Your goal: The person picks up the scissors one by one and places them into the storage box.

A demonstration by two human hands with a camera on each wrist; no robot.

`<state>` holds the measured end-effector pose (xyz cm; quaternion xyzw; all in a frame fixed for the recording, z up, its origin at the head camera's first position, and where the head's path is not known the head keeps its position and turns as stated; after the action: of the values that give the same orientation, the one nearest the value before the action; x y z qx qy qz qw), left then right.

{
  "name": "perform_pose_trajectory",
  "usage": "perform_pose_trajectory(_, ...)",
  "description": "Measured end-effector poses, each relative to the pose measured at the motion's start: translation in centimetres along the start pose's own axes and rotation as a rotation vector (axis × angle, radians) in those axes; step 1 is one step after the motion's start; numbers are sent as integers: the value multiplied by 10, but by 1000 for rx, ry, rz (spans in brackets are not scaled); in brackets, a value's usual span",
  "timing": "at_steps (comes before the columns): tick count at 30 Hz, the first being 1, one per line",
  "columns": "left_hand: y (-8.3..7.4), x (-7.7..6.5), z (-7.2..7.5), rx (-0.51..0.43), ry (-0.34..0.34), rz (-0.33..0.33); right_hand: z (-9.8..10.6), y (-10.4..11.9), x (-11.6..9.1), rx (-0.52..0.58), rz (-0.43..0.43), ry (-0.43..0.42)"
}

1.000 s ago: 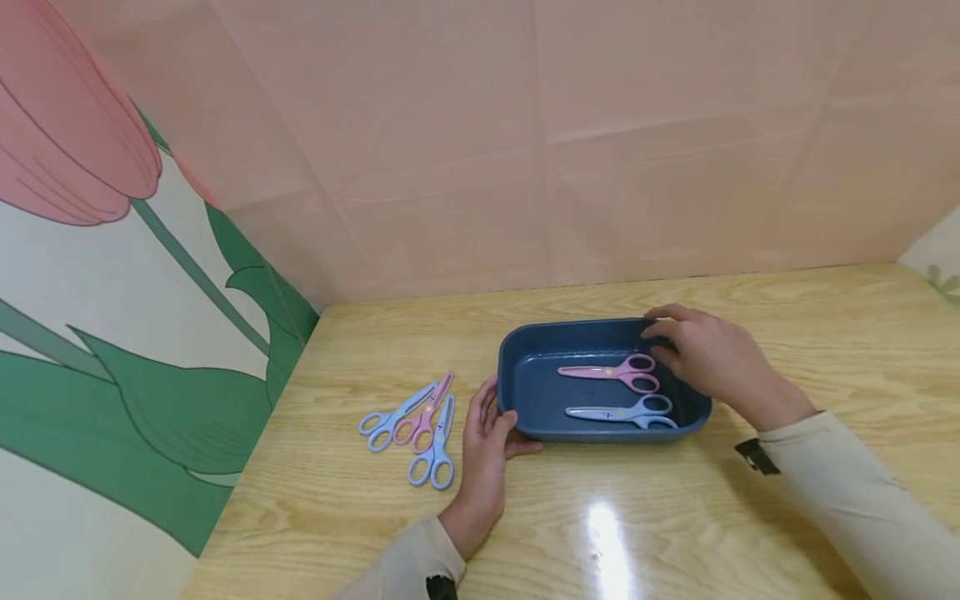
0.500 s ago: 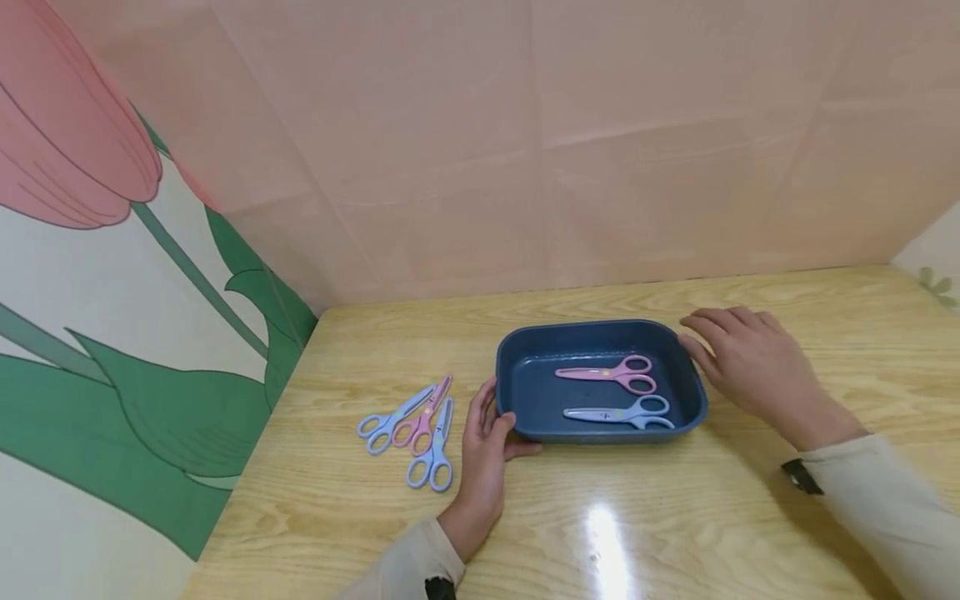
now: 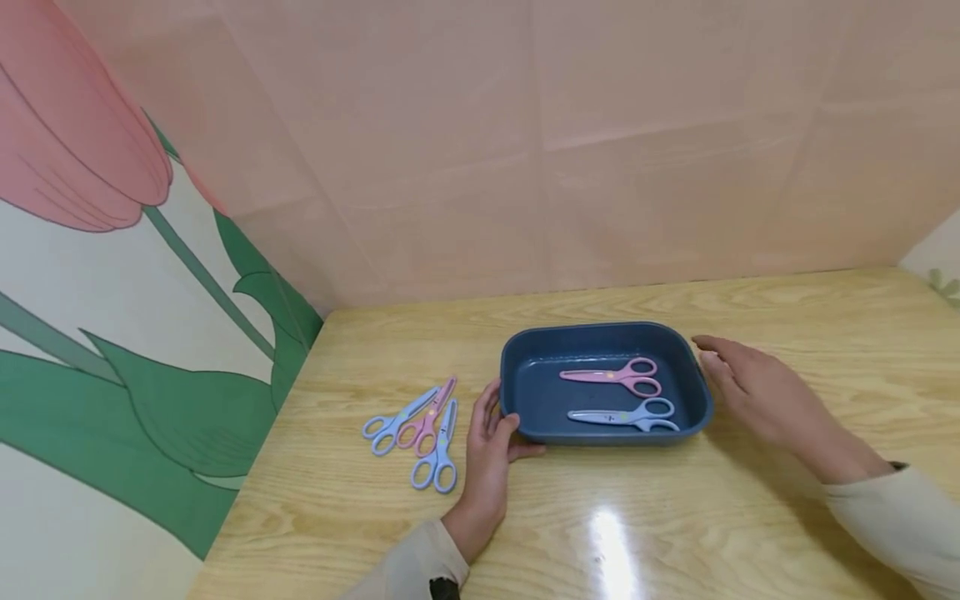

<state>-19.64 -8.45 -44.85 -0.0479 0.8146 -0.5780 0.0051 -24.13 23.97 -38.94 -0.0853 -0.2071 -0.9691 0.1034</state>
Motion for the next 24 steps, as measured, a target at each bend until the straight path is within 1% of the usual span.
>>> perform_pose_trajectory(2,0,0,0,2,6,-5,0,-2,-2,101,-40,56)
perform_pose_trajectory(4,0,0,0,5,9,-6,0,0,-4,140,-43,93)
perform_pose_trajectory(6,1,0,0,5,6,-3,0,3,-7,140,-28,114)
perform_pose_trajectory(10,1,0,0,6,1,5,-3,8,-10,97,-7,152)
perform_pose_trajectory(15,1,-1,1,1,-5,-2,-6,7,-10,89,-49,177)
perform_pose_trajectory(18,0,-1,0,0,-7,-10,-7,7,-10,106,-70,208)
perform_pose_trajectory(21,1,0,0,3,-3,-17,-9,7,-10,118,-75,229)
perform_pose_trajectory(24,1,0,0,-1,0,-26,-10,8,-10,127,-71,231)
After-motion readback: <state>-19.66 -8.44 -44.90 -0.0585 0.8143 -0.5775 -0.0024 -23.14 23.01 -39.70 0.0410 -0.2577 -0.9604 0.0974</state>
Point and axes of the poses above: each hand's wrist, its own x-axis towards the middle knuckle, its own z-axis out of the back of the hand, y = z × x, the point moved 6 cm from there along x, towards the middle knuckle, and after that the axes turned 7 degrees about -z, right-handed, at the moved point
